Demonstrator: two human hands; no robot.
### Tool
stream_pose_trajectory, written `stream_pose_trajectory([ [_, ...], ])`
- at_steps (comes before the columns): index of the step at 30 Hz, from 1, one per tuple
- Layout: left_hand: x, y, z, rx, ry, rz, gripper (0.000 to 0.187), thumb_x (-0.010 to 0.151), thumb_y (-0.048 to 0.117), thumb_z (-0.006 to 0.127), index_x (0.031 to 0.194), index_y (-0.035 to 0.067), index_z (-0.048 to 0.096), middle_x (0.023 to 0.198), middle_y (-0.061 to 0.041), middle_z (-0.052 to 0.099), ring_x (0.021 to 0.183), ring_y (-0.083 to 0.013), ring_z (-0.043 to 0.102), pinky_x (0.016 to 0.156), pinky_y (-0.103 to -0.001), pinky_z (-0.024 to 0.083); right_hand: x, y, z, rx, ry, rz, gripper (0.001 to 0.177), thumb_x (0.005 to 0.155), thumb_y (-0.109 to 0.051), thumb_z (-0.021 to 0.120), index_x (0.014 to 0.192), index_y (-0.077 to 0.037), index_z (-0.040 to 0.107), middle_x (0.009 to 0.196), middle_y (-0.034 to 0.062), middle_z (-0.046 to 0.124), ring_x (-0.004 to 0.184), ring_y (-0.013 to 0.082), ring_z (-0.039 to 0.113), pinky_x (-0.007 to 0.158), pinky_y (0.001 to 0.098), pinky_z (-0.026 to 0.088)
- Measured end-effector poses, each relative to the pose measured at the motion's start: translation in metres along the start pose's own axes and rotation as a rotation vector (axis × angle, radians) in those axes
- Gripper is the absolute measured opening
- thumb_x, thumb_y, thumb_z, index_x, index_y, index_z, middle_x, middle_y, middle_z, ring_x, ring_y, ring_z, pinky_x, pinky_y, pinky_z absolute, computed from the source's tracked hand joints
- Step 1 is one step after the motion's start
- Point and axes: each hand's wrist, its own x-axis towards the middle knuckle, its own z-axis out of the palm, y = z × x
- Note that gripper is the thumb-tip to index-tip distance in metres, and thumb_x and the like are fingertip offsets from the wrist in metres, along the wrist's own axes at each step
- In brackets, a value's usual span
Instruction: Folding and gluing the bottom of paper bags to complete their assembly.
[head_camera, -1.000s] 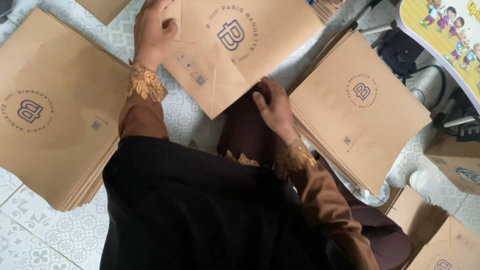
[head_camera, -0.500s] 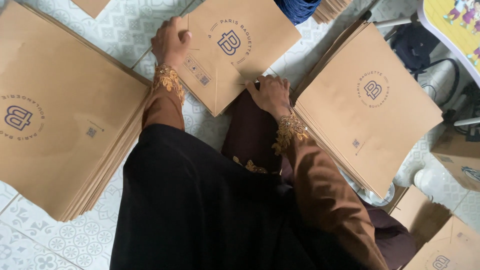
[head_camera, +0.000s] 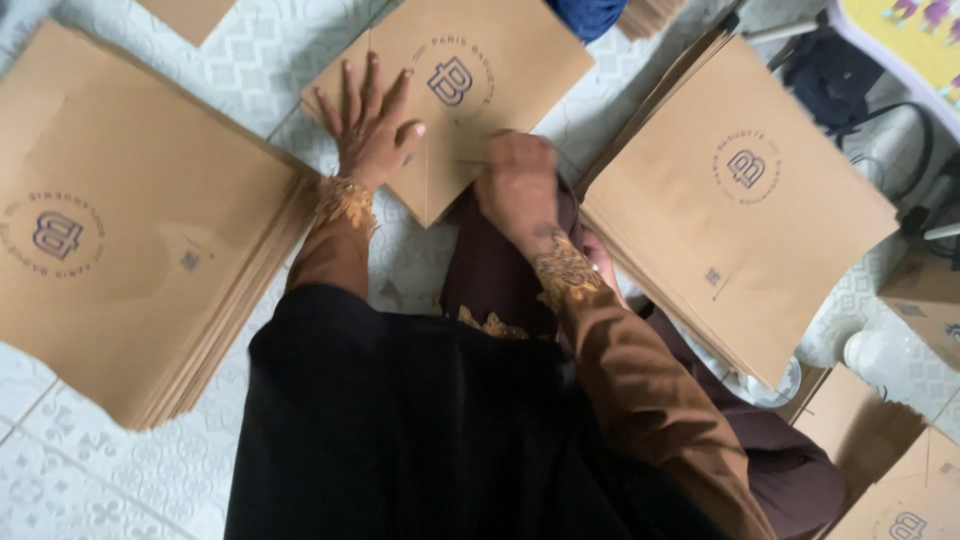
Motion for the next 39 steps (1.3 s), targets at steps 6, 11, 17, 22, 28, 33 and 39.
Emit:
stream_pose_trajectory([
  [6,0.002,-0.012,0.032,0.077,-0.054,-0.029,0.078,0.108,0.064,0.043,0.171,0.033,0.009,0.17,-0.001,-0.016,0.148,-0.0307,-0.026,0.113,-0.072,-0.018,-0.008,-0.024,0.06,-0.224,-0.577,-0.086,0.056,0.094,-0.036,0.058,0.144,-0.014,0.05,0.114,0.0126,0.056,0.096,0.0282,0.051,0.088,0.0442,0.035],
  [11,-0.003,-0.015,0.049,0.104,0.03,0.009,0.075,0.113,0.059,0.053,0.172,0.03,0.016,0.168,-0.002,-0.015,0.147,-0.0321,-0.025,0.111,-0.074,-0.017,-0.005,-0.029,0.082,-0.303,-0.628,-0.136,0.036,0.094,-0.02,0.062,0.129,-0.012,0.059,0.107,0.0097,0.058,0.096,0.0237,0.053,0.093,0.0452,0.04],
  [17,-0.001,-0.011,0.046,0.132,-0.045,-0.065,0.075,0.114,0.061,0.051,0.172,0.039,0.008,0.168,0.003,-0.02,0.147,-0.0294,-0.027,0.114,-0.072,-0.018,-0.011,-0.025,0.092,-0.303,-0.665,-0.189,0.045,0.091,-0.019,0.065,0.135,-0.015,0.06,0.109,0.0113,0.058,0.104,0.027,0.052,0.104,0.0513,0.036],
  [22,-0.007,-0.003,0.034,0.104,-0.081,-0.095,0.074,0.114,0.06,0.052,0.17,0.042,0.006,0.169,0.006,-0.018,0.147,-0.0266,-0.028,0.116,-0.069,-0.018,-0.018,-0.028,0.084,-0.305,-0.628,-0.256,0.03,0.096,-0.027,0.06,0.124,-0.019,0.066,0.106,0.0069,0.057,0.105,0.0252,0.049,0.108,0.0494,0.032],
  [28,-0.001,-0.004,0.038,0.055,-0.07,-0.083,0.068,0.109,0.064,0.035,0.169,0.041,0.009,0.171,0.006,-0.014,0.149,-0.028,-0.025,0.114,-0.071,-0.02,0.005,-0.03,0.061,0.287,-0.678,0.172,0.035,0.089,-0.019,0.064,0.116,0.003,0.065,0.108,0.0244,0.064,0.099,0.0423,0.062,0.085,0.048,0.053],
  [33,-0.003,-0.009,0.05,0.106,0.002,-0.055,0.076,0.113,0.057,0.055,0.171,0.039,0.01,0.168,0.004,-0.019,0.147,-0.0277,-0.028,0.112,-0.07,-0.021,-0.007,-0.035,0.086,-0.282,-0.495,-0.183,0.032,0.093,-0.017,0.061,0.124,-0.006,0.059,0.106,0.0164,0.057,0.094,0.0273,0.05,0.078,0.0415,0.042],
  [39,-0.005,0.0,0.037,0.067,-0.039,-0.12,0.075,0.109,0.058,0.055,0.169,0.042,0.012,0.169,0.007,-0.015,0.15,-0.0261,-0.024,0.115,-0.069,-0.018,-0.015,-0.037,0.073,-0.138,-0.648,-0.2,0.032,0.103,-0.026,0.054,0.094,-0.005,0.076,0.108,0.0126,0.07,0.101,0.0248,0.058,0.094,0.0432,0.037],
])
